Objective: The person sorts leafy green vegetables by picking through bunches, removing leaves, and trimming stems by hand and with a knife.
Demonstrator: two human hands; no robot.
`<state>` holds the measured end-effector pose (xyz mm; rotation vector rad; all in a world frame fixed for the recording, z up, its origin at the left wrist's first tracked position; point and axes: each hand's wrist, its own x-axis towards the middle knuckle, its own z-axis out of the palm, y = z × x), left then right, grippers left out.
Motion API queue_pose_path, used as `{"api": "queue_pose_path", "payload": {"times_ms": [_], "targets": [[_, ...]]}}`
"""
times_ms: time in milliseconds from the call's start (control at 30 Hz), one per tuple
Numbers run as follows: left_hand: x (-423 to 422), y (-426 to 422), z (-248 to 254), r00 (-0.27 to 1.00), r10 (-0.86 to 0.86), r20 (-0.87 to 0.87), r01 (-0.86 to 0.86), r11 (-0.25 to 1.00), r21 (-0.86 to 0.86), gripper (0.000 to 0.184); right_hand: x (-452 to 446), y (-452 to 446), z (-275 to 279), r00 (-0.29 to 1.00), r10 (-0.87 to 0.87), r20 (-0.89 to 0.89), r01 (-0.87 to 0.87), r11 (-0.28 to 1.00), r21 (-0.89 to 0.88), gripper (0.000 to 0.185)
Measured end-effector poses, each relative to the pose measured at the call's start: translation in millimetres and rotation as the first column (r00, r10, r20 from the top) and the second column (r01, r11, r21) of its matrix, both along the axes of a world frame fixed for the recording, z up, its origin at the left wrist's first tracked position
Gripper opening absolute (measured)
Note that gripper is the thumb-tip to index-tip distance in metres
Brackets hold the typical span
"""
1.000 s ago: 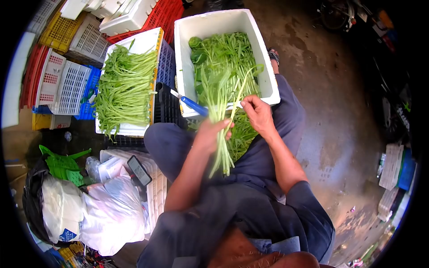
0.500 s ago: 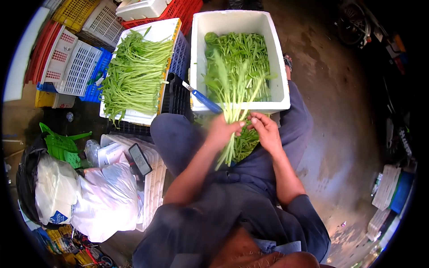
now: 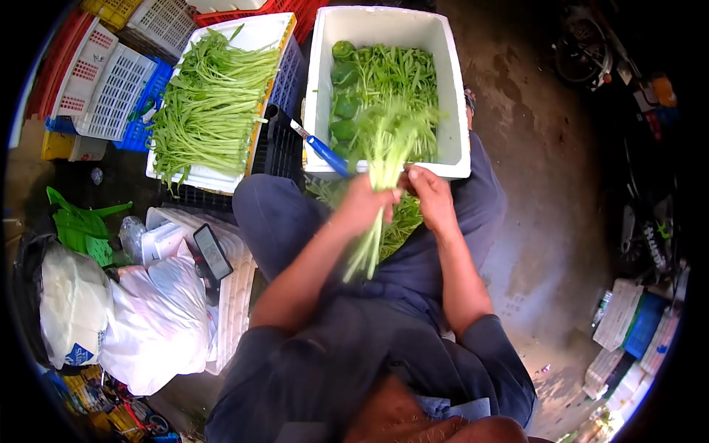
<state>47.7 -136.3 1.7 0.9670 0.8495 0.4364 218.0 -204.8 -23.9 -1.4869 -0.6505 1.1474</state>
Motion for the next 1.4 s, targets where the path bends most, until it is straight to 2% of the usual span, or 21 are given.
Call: {"api": "queue_pose_path", "payload": {"times_ms": [33,67,100,167,233,267,367,433,467,533,567,600,700,800,1000,1100,1200,1233,1267,1300,1400], "targets": [[-3.7,15.9,6.0,0.996,0.060,0.071,-0.060,0.998,-0.003,0.026,1.3,13.9,2.8,0.998,-0.018,-0.052,0.019,1.000,0.016,0.031],[-7.4,32.5,13.9,0.993,0.111,0.028,-0.111,0.994,0.000,0.029,20.8,24.6,-13.8,0.995,0.057,0.078,-0.056,0.998,-0.019,0.038],[-11.8,50.3,21.1,0.987,0.163,-0.013,-0.162,0.987,0.004,0.032,30.4,38.4,-11.2,0.988,0.052,0.146,-0.042,0.997,-0.071,0.034],[-29.4,89.8,26.5,0.960,0.242,0.142,-0.232,0.969,-0.084,0.037,57.9,65.2,-35.1,0.990,0.049,0.129,-0.041,0.997,-0.063,0.034],[-39.0,121.8,41.6,0.929,0.285,0.235,-0.252,0.954,-0.161,0.038,80.9,93.4,-59.6,0.991,0.013,0.136,0.002,0.994,-0.109,0.032],[-43.7,135.8,39.4,0.924,0.287,0.251,-0.251,0.954,-0.167,0.034,90.5,106.8,-72.6,0.981,0.017,0.195,0.013,0.989,-0.148,0.028],[-44.9,156.9,37.6,0.913,0.313,0.263,-0.251,0.937,-0.244,0.034,128.4,140.9,-140.3,0.974,0.095,0.206,-0.028,0.951,-0.307,0.025],[-45.9,165.6,20.7,0.904,0.345,0.251,-0.267,0.916,-0.299,0.035,150.4,157.9,-181.7,0.864,0.270,0.425,-0.071,0.900,-0.429,0.023],[-46.3,168.2,12.0,0.899,0.364,0.244,-0.277,0.903,-0.329,0.036,160.1,166.3,-200.7,0.786,0.356,0.506,-0.071,0.864,-0.498,0.022],[-48.0,173.0,4.2,0.911,0.368,0.186,-0.298,0.899,-0.321,0.036,165.4,178.7,-207.7,0.418,0.670,0.614,-0.157,0.719,-0.677,0.022],[-47.9,175.7,3.5,0.915,0.371,0.156,-0.310,0.897,-0.315,0.037,165.8,186.9,-212.3,0.090,0.813,0.576,-0.201,0.581,-0.789,0.023],[-47.4,179.2,5.3,0.917,0.366,0.156,-0.307,0.901,-0.308,0.036,162.1,194.9,-213.4,-0.247,0.850,0.466,-0.188,0.429,-0.883,0.025],[-42.4,188.4,9.6,0.911,0.391,0.132,-0.339,0.891,-0.302,0.034,147.3,195.3,-255.3,0.272,0.758,0.593,0.006,0.614,-0.789,0.025],[-43.7,189.8,9.6,0.901,0.408,0.148,-0.349,0.883,-0.314,0.033,123.6,207.3,-241.2,0.401,0.701,0.589,0.123,0.596,-0.794,0.026],[-51.8,189.0,6.3,0.871,0.448,0.203,-0.358,0.860,-0.363,0.031,114.2,217.7,-240.8,0.300,0.779,0.551,0.143,0.534,-0.833,0.033],[-56.4,187.7,6.7,0.864,0.454,0.220,-0.358,0.859,-0.367,0.031,117.5,216.8,-238.3,0.306,0.715,0.628,0.182,0.604,-0.776,0.032],[-59.2,185.8,6.7,0.861,0.456,0.227,-0.360,0.860,-0.363,0.031,132.1,215.6,-227.6,0.388,0.662,0.642,0.103,0.661,-0.744,0.028],[-59.4,185.9,6.9,0.859,0.458,0.230,-0.360,0.858,-0.365,0.031,137.4,214.2,-221.6,0.663,0.522,0.536,0.023,0.701,-0.712,0.026],[-59.3,186.0,7.4,0.857,0.459,0.233,-0.360,0.858,-0.366,0.030,141.5,209.4,-215.0,0.869,0.350,0.350,-0.038,0.753,-0.657,0.024],[-58.8,185.8,7.5,0.862,0.455,0.224,-0.364,0.862,-0.354,0.030,141.7,203.9,-207.5,0.981,0.164,0.104,-0.073,0.809,-0.583,0.022],[-57.0,186.9,7.5,0.870,0.447,0.206,-0.371,0.871,-0.322,0.028,123.4,192.5,-142.3,0.985,0.032,-0.168,-0.103,0.894,-0.437,0.015]]}}
